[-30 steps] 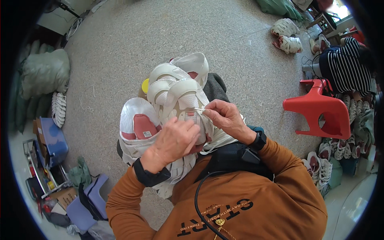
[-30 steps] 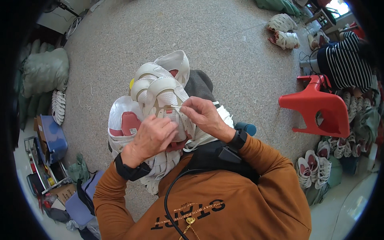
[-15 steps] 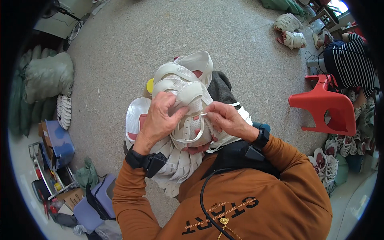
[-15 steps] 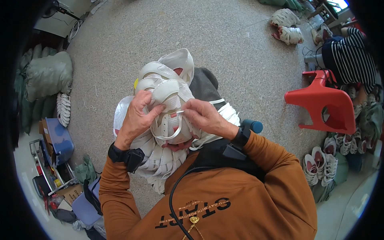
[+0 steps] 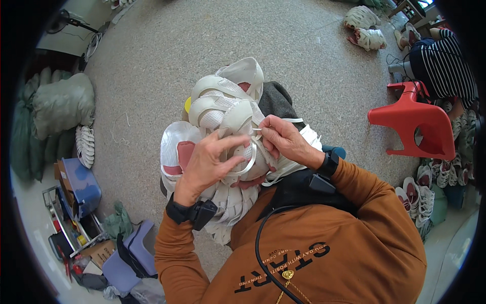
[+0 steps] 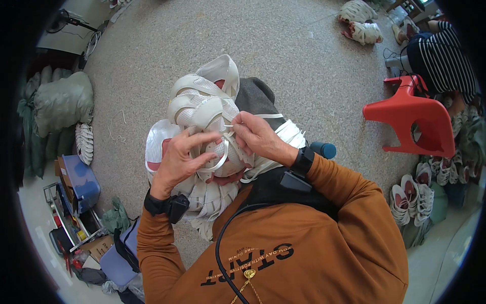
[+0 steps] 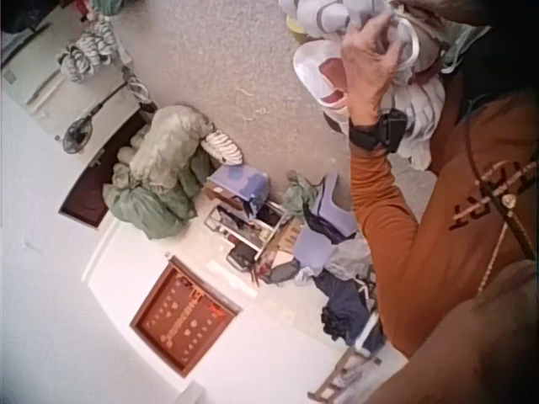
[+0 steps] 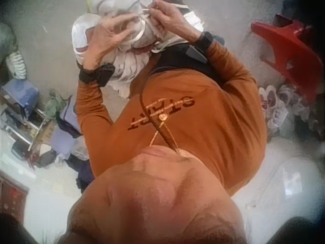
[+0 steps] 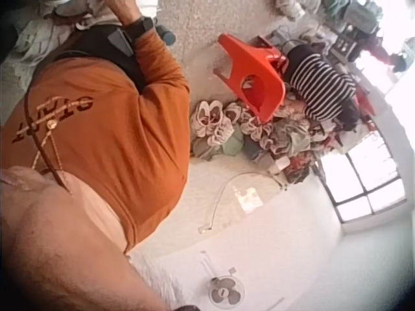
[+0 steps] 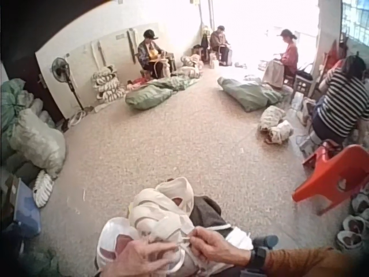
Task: The person sits on the floor and laces a white sneaker with pink accents. They thread the laces through the eyelets, pull them tight, and tie a knot. The person handles the shoe and laces by hand, working on one shoe at a time.
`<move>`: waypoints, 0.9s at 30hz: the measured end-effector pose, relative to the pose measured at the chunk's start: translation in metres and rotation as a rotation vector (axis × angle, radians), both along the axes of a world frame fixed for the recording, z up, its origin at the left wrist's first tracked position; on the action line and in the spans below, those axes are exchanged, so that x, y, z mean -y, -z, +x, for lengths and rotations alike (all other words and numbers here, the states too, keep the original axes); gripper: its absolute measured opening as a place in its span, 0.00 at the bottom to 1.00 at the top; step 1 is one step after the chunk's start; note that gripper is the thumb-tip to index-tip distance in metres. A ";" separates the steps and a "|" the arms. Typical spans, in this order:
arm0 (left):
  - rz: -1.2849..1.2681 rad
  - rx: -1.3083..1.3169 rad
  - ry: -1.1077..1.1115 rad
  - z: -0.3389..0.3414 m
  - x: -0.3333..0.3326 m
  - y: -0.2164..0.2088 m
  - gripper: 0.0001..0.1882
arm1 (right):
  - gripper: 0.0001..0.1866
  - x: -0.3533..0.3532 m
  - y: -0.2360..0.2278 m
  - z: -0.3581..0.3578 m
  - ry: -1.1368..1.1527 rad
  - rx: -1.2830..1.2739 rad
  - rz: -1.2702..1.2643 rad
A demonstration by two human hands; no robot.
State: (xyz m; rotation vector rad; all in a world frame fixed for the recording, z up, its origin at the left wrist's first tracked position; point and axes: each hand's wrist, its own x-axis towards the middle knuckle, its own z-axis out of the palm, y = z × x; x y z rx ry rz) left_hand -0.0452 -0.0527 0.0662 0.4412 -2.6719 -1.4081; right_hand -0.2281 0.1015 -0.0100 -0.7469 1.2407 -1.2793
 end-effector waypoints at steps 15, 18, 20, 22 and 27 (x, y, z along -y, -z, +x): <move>0.514 -0.069 -0.441 -0.001 -0.025 0.033 0.20 | 0.08 0.000 -0.005 0.000 -0.064 0.023 -0.020; 0.496 -0.085 -0.482 -0.002 -0.029 0.039 0.20 | 0.08 0.003 -0.009 0.001 -0.073 -0.052 0.003; 0.490 -0.106 -0.490 -0.003 -0.030 0.040 0.20 | 0.09 0.005 -0.010 0.002 -0.055 -0.083 -0.001; 0.489 -0.120 -0.486 -0.005 -0.031 0.039 0.20 | 0.09 0.005 -0.006 0.004 -0.017 -0.080 -0.029; 0.497 -0.165 -0.520 -0.007 -0.033 0.043 0.19 | 0.09 0.006 -0.001 0.005 -0.007 -0.006 -0.028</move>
